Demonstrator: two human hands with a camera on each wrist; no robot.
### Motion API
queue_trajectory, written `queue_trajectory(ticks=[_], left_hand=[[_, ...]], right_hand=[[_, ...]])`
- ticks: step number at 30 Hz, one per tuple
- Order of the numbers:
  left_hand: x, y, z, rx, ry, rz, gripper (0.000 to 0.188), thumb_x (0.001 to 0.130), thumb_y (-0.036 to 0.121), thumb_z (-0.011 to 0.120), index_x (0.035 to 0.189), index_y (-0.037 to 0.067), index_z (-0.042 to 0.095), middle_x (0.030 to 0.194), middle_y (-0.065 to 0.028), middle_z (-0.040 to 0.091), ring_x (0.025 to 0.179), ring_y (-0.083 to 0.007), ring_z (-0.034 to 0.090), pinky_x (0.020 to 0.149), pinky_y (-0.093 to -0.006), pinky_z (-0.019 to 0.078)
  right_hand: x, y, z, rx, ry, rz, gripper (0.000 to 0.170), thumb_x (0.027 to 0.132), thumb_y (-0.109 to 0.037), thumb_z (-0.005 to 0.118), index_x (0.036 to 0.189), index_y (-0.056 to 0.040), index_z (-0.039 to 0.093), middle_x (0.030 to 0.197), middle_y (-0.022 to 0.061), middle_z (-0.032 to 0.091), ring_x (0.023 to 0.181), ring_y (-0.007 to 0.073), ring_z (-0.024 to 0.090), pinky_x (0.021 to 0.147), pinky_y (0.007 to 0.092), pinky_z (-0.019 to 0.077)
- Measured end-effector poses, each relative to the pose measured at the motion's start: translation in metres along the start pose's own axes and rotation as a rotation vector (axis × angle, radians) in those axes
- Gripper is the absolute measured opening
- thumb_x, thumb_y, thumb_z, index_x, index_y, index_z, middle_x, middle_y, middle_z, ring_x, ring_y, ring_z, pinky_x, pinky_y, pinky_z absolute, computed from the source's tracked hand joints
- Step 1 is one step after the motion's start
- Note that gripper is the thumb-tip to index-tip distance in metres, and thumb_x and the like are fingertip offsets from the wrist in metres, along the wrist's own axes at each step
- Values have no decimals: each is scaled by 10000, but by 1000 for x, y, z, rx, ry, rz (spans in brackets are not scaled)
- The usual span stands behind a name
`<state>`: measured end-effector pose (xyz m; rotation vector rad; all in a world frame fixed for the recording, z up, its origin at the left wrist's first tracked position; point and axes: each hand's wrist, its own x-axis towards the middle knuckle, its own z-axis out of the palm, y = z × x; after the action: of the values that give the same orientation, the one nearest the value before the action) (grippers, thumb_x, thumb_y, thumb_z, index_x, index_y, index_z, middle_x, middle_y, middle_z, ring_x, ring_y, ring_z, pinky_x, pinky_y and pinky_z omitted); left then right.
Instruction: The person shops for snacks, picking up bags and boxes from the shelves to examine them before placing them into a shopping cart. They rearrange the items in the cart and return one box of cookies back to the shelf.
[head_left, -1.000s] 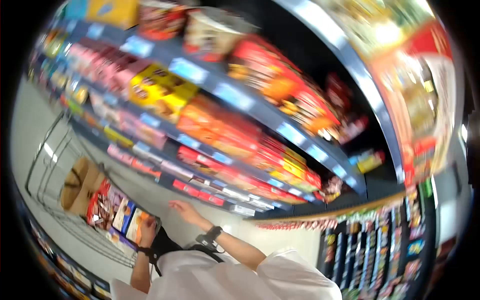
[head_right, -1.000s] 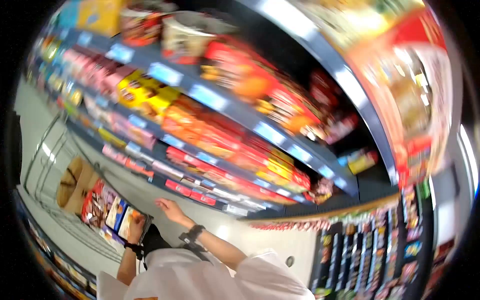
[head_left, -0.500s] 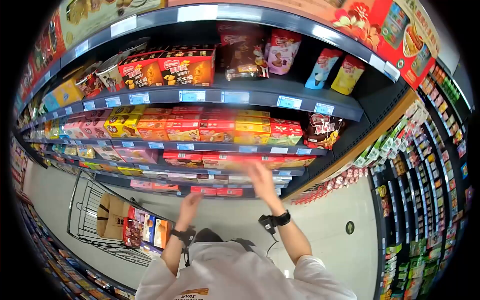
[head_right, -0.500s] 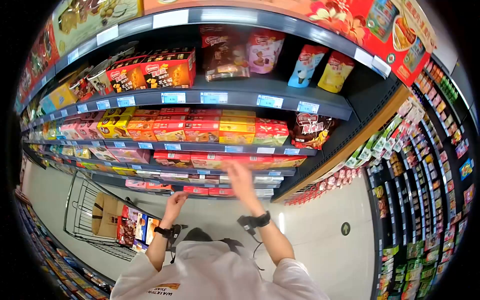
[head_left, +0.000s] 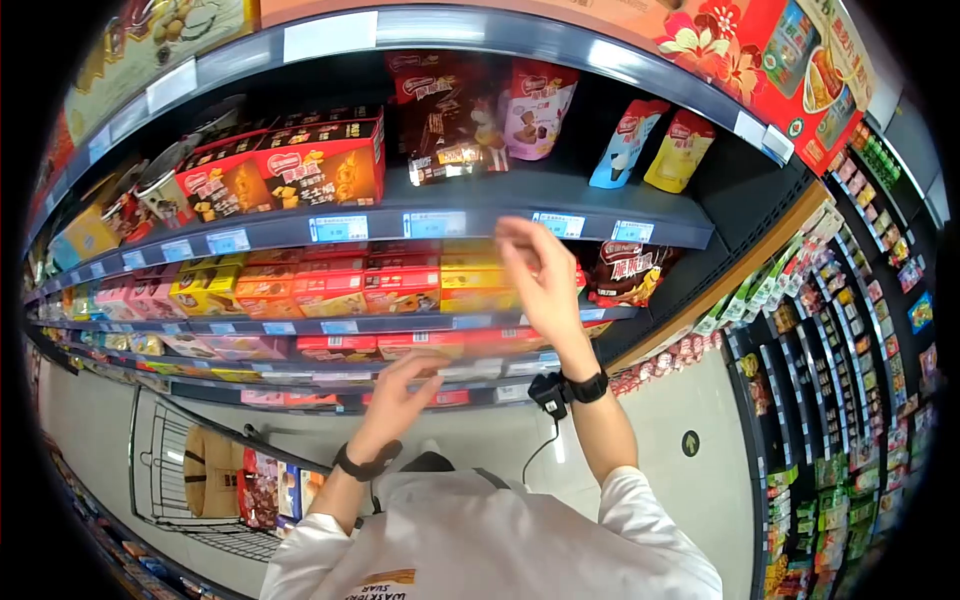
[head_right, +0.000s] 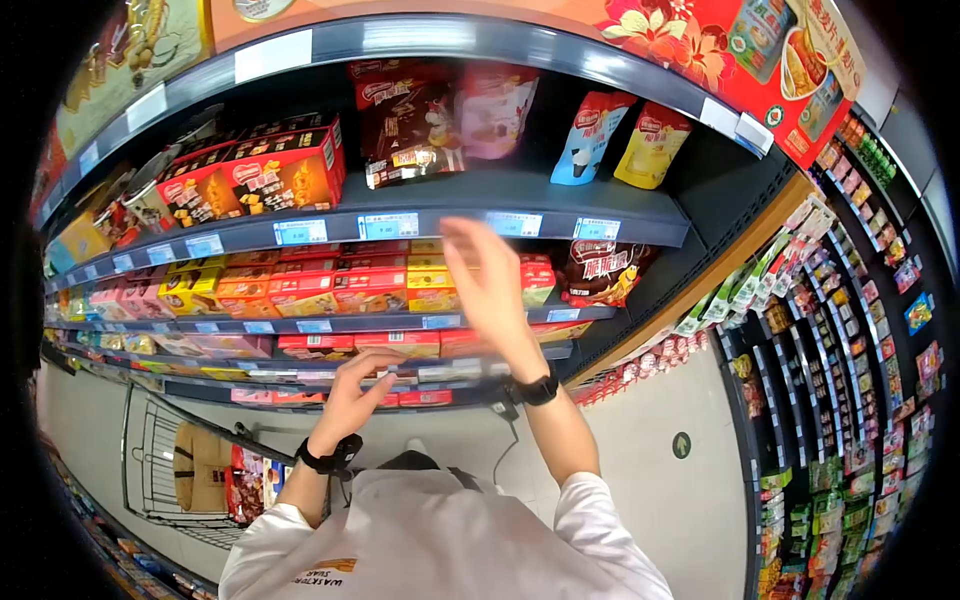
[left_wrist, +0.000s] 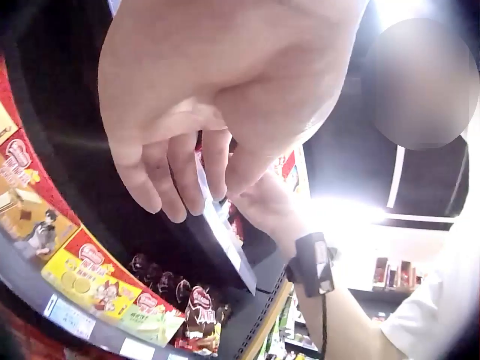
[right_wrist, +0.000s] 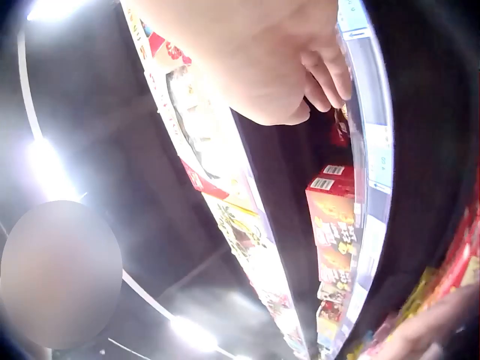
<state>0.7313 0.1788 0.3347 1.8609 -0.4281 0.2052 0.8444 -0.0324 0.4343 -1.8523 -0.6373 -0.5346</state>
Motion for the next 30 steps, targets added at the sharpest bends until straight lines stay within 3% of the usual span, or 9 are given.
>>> queue_trajectory(ticks=[3,6,13,18,23,25,28,29,30], left_hand=[[28,6,-12,-6,-6,97,210,904,41,627,1103,-5,671,1144,-150,676,1087,-304,643,941,-365,492],[51,7,-25,-25,24,130,194,907,35,624,1090,-8,670,1139,-155,676,1069,-305,650,922,-368,504],[85,-16,-35,-32,0,166,179,913,26,619,1083,-8,668,1124,-163,669,1042,-313,652,898,-367,510],[93,-27,-32,-29,-23,142,185,905,24,634,1084,-7,669,1108,-159,668,1038,-318,649,901,-367,509],[94,-38,-28,-16,-20,145,195,896,12,641,1088,3,676,1087,-152,669,1019,-317,648,889,-375,515],[93,-40,-28,-10,-19,143,199,893,10,641,1088,7,678,1084,-153,668,1011,-318,649,881,-378,518],[91,-42,-29,5,-20,140,202,888,6,642,1087,10,680,1084,-154,668,1008,-322,650,876,-381,522],[91,-44,-30,11,-19,141,203,887,4,642,1086,11,680,1085,-155,668,1009,-324,650,876,-382,523],[91,-46,-29,7,-5,139,194,890,18,643,1081,12,677,1081,-150,665,1005,-326,647,871,-380,521]], right_hand=[[47,10,6,-173,93,-104,246,917,-79,618,1146,10,623,1052,192,672,965,331,674,840,391,524],[91,24,14,-293,161,-97,266,910,-181,674,1065,28,616,988,236,674,915,388,667,781,423,526],[133,27,29,-683,-29,251,654,818,-527,737,1028,64,553,851,302,662,822,468,650,713,438,520],[151,31,28,-522,-72,294,700,776,-422,820,1105,107,501,884,276,668,804,351,690,731,398,534],[149,38,34,-287,16,181,727,731,-192,880,1247,97,458,1053,197,671,933,223,664,860,346,522],[147,46,35,-178,44,126,707,732,-112,869,1277,82,462,1110,160,665,983,210,649,913,328,505],[145,46,33,23,-73,127,633,739,-50,840,1263,59,500,1093,118,673,987,180,635,936,310,489],[142,41,34,128,-80,183,643,707,-109,871,1244,33,546,1061,110,676,963,177,634,849,327,514],[143,41,32,97,-90,183,633,710,-113,869,1239,30,552,1057,108,675,965,176,634,849,325,513]])
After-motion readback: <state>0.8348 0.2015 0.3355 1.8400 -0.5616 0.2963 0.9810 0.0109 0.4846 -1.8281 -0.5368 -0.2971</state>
